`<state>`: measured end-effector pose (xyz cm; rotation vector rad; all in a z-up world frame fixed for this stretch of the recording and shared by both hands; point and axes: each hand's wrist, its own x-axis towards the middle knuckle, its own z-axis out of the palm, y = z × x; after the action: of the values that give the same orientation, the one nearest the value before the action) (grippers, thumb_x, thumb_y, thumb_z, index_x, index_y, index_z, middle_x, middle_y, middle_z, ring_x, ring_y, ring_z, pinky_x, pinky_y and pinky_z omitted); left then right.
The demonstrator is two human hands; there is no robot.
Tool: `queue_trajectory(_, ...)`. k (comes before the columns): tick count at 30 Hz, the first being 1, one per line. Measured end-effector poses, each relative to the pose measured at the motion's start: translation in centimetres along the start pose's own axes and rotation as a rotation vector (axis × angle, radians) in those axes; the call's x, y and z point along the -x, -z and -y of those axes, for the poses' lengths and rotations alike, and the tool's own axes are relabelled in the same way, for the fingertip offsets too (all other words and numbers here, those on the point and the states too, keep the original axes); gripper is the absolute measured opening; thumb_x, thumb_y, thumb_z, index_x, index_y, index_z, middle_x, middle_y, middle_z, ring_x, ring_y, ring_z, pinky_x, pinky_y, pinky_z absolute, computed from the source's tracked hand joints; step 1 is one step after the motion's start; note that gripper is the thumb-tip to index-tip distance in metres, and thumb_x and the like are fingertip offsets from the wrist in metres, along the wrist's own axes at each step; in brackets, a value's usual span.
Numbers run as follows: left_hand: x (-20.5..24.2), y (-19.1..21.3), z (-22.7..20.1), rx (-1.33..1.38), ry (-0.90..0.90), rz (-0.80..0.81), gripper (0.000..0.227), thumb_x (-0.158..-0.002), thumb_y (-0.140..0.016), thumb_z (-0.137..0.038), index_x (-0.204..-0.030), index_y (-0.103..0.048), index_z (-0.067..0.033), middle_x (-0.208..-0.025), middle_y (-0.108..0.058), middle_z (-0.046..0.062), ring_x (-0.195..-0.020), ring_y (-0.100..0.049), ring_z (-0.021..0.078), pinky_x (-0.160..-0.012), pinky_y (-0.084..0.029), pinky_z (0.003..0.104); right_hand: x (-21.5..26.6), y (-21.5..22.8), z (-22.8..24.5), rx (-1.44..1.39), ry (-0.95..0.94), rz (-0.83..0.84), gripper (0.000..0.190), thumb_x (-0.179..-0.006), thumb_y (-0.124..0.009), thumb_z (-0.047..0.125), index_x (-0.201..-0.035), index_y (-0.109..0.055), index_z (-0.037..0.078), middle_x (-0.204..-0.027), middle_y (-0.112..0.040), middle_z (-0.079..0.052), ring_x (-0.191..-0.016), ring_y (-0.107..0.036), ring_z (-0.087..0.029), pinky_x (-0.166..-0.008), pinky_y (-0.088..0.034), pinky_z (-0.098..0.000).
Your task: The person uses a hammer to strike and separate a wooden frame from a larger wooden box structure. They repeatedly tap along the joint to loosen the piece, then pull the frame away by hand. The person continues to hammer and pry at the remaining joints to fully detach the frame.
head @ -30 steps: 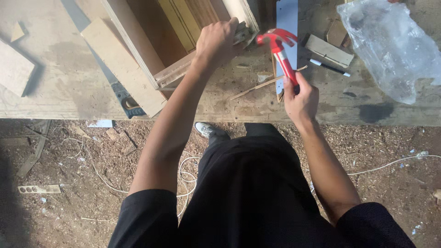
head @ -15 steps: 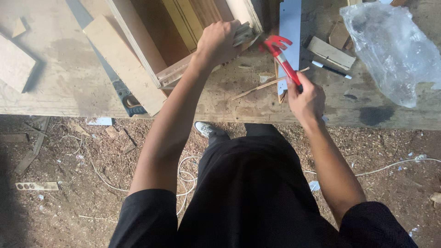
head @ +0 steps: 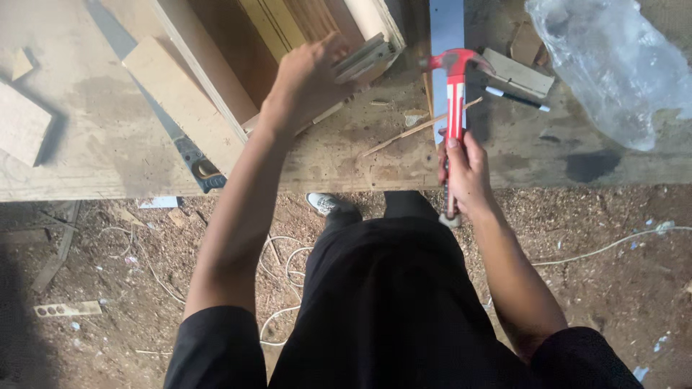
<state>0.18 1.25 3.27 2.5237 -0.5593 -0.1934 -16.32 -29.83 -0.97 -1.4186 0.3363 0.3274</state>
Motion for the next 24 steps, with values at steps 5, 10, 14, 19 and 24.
queue_trajectory(5, 2.6, 2.8, 0.7, 0.019, 0.008, 0.060, 0.047, -0.081, -0.084, -0.037, -0.117, -0.069, -0.0109, -0.108, -0.079, 0.013, -0.096, -0.076, 0.0300, -0.083, -0.059, 0.041, 1.3, -3.9, -1.1, -0.305, -0.082, -0.068, 0.022, -0.111, -0.050, 0.031, -0.120, -0.054, 0.011, -0.081, -0.052, 0.001, -0.054, -0.050, -0.009, -0.046, -0.044, -0.0264)
queue_trajectory(10, 4.3, 3.3, 2.4, 0.100, -0.127, -0.009, 0.041, -0.091, -0.081, -0.040, -0.115, -0.071, -0.0083, -0.104, -0.079, 0.013, -0.093, -0.077, 0.0310, -0.082, -0.060, 0.042, 2.4, -8.6, -2.7, -0.326, -0.047, -0.161, 0.021, -0.111, -0.052, 0.034, -0.111, -0.050, 0.013, -0.081, -0.051, 0.000, -0.053, -0.049, -0.009, -0.045, -0.043, -0.0275)
queue_trajectory(14, 3.3, 3.0, 4.4, 0.102, -0.196, 0.010, 0.024, -0.105, -0.069, -0.034, -0.111, -0.073, -0.0105, -0.104, -0.080, 0.009, -0.092, -0.080, 0.0258, -0.080, -0.062, 0.038, 2.0, -11.4, -3.2, -0.375, -0.014, -0.223, 0.022, -0.110, -0.054, 0.035, -0.110, -0.051, 0.014, -0.079, -0.052, 0.001, -0.052, -0.048, -0.009, -0.046, -0.042, -0.0276)
queue_trajectory(19, 0.6, 1.6, 5.0, 0.100, -0.245, 0.031, 0.025, -0.104, -0.061, -0.030, -0.112, -0.074, -0.0095, -0.092, -0.079, 0.013, -0.076, -0.078, 0.0255, -0.065, -0.061, 0.039, 0.3, -13.4, -1.9, -0.361, -0.041, -0.289, 0.026, -0.107, -0.053, 0.039, -0.115, -0.057, 0.014, -0.075, -0.050, 0.002, -0.050, -0.047, -0.009, -0.044, -0.042, -0.0275)
queue_trajectory(24, -1.9, 0.2, 4.0, 0.170, -0.207, 0.141, 0.031, -0.109, -0.054, -0.029, -0.112, -0.073, -0.0046, -0.084, -0.077, 0.018, -0.070, -0.074, 0.0281, -0.066, -0.059, 0.043, -0.1, -13.4, -1.1, -0.394, -0.072, -0.303, 0.031, -0.106, -0.055, 0.040, -0.118, -0.058, 0.012, -0.074, -0.050, 0.002, -0.050, -0.048, -0.009, -0.042, -0.042, -0.0294)
